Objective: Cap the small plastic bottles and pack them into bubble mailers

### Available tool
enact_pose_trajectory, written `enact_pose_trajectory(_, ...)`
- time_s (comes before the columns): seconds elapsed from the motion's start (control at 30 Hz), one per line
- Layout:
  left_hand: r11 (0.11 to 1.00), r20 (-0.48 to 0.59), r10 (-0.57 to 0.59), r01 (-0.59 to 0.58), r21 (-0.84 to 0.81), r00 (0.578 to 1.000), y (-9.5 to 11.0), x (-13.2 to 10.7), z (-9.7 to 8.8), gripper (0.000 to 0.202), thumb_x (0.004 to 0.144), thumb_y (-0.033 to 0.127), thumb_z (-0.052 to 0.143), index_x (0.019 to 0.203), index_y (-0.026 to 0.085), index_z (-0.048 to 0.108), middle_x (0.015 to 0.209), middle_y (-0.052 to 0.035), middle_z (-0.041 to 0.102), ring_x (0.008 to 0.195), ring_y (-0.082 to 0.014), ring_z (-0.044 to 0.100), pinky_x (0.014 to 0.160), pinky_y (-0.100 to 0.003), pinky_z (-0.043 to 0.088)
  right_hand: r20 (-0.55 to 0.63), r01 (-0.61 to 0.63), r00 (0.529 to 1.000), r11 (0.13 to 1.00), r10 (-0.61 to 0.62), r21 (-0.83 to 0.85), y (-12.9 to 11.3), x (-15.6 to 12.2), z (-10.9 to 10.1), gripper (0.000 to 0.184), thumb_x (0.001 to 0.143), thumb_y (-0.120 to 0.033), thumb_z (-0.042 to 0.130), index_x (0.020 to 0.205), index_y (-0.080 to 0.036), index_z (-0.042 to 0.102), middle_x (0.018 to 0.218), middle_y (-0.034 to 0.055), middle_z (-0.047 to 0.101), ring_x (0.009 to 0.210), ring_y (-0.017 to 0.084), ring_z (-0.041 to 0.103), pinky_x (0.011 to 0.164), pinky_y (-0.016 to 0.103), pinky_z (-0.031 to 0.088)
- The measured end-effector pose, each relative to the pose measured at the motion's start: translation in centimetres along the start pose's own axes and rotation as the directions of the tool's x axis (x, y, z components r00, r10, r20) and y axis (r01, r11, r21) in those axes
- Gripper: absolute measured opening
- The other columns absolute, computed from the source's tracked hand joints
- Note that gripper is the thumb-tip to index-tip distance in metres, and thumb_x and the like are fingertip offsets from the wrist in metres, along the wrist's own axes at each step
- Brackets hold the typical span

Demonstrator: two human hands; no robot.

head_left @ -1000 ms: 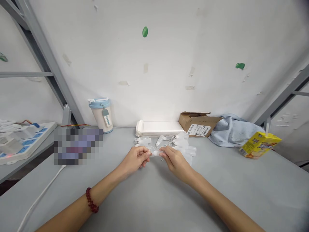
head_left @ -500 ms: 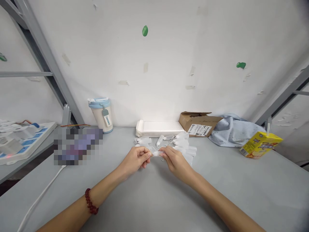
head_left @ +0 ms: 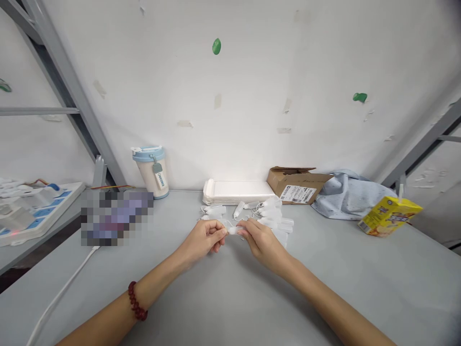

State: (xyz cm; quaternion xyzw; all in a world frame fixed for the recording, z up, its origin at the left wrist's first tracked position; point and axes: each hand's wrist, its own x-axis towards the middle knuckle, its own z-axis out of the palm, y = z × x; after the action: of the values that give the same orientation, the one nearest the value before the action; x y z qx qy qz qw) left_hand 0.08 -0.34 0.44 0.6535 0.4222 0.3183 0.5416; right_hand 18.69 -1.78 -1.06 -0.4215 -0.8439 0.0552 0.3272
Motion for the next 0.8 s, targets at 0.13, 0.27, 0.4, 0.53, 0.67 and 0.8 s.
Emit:
enact_pose_trajectory(0.13, 1.000, 0.034, -0.008, 0.008, 0.015, 0.999, 0.1, -0.1, 0.0, 0.027, 0.074, 0.040, 0.054, 0.064, 0.015, 0.051, 0.059, 0.0016, 0.053, 0.047, -0.0079, 0.045, 0.048, -0.022, 0.035, 0.023, 0.005, 1.000, 1.000, -0.005, -0.007, -0.1, 0.0, -0.2, 0.027, 0.093, -0.027, 0.029, 0.096, -0.016, 0.053, 0.073, 0.0050, 0.053, 0.060, 0.014, 0.048, 0.055, 0.026, 0.039)
enact_pose_trajectory(0.27, 0.999, 0.059, 0.023, -0.025, 0.034, 0.998, 0.1, -0.1, -0.2, 0.029, 0.078, 0.041, 0.051, 0.065, 0.015, 0.053, 0.061, 0.0006, 0.055, 0.049, -0.0079, 0.046, 0.050, -0.022, 0.035, 0.047, 0.011, 0.999, 1.000, -0.011, 0.008, -0.3, 0.2, -0.8, 0.026, 0.093, -0.028, 0.030, 0.097, -0.016, 0.053, 0.073, 0.0053, 0.054, 0.062, 0.014, 0.049, 0.056, 0.026, 0.040)
enact_pose_trajectory(0.4, 0.996, 0.053, 0.041, -0.045, 0.078, 0.998, 0.0, 0.1, -0.7, 0.033, 0.080, 0.044, 0.049, 0.064, 0.015, 0.054, 0.058, 0.0005, 0.054, 0.049, -0.0086, 0.046, 0.049, -0.022, 0.034, 0.058, -0.024, 0.998, 1.000, 0.023, 0.007, -0.4, 0.3, -1.5, 0.027, 0.092, -0.030, 0.032, 0.098, -0.016, 0.054, 0.075, 0.0060, 0.056, 0.063, 0.015, 0.051, 0.057, 0.026, 0.041)
enact_pose_trajectory(0.53, 0.993, 0.038, 0.026, -0.030, 0.113, 0.999, -0.1, 0.4, -1.2, 0.033, 0.078, 0.044, 0.050, 0.064, 0.015, 0.055, 0.057, 0.0010, 0.054, 0.049, -0.0085, 0.045, 0.049, -0.021, 0.034, 0.060, -0.076, 0.995, 0.997, 0.076, 0.003, -0.4, 0.3, -1.8, 0.027, 0.091, -0.033, 0.037, 0.098, -0.015, 0.055, 0.074, 0.0054, 0.059, 0.063, 0.015, 0.053, 0.056, 0.026, 0.041)
enact_pose_trajectory(0.67, 0.988, 0.001, 0.005, -0.005, 0.155, 1.000, 0.2, 0.6, -1.9, 0.032, 0.075, 0.045, 0.053, 0.063, 0.015, 0.055, 0.052, 0.0027, 0.051, 0.046, -0.0085, 0.044, 0.048, -0.021, 0.033, 0.052, -0.101, 0.993, 0.995, 0.102, -0.024, -0.1, 0.3, -1.9, 0.025, 0.089, -0.036, 0.042, 0.096, -0.016, 0.055, 0.072, 0.0036, 0.058, 0.060, 0.013, 0.053, 0.054, 0.024, 0.040)
enact_pose_trajectory(0.8, 0.986, -0.124, -0.009, 0.030, 0.162, 0.992, 0.8, 0.7, -2.9, 0.031, 0.071, 0.045, 0.055, 0.063, 0.015, 0.056, 0.054, 0.0023, 0.054, 0.047, -0.0088, 0.045, 0.049, -0.021, 0.035, 0.050, -0.101, 0.993, 0.992, 0.104, -0.071, 0.6, 0.4, -2.5, 0.021, 0.087, -0.035, 0.044, 0.093, -0.017, 0.055, 0.072, 0.0019, 0.057, 0.057, 0.011, 0.050, 0.052, 0.023, 0.038)
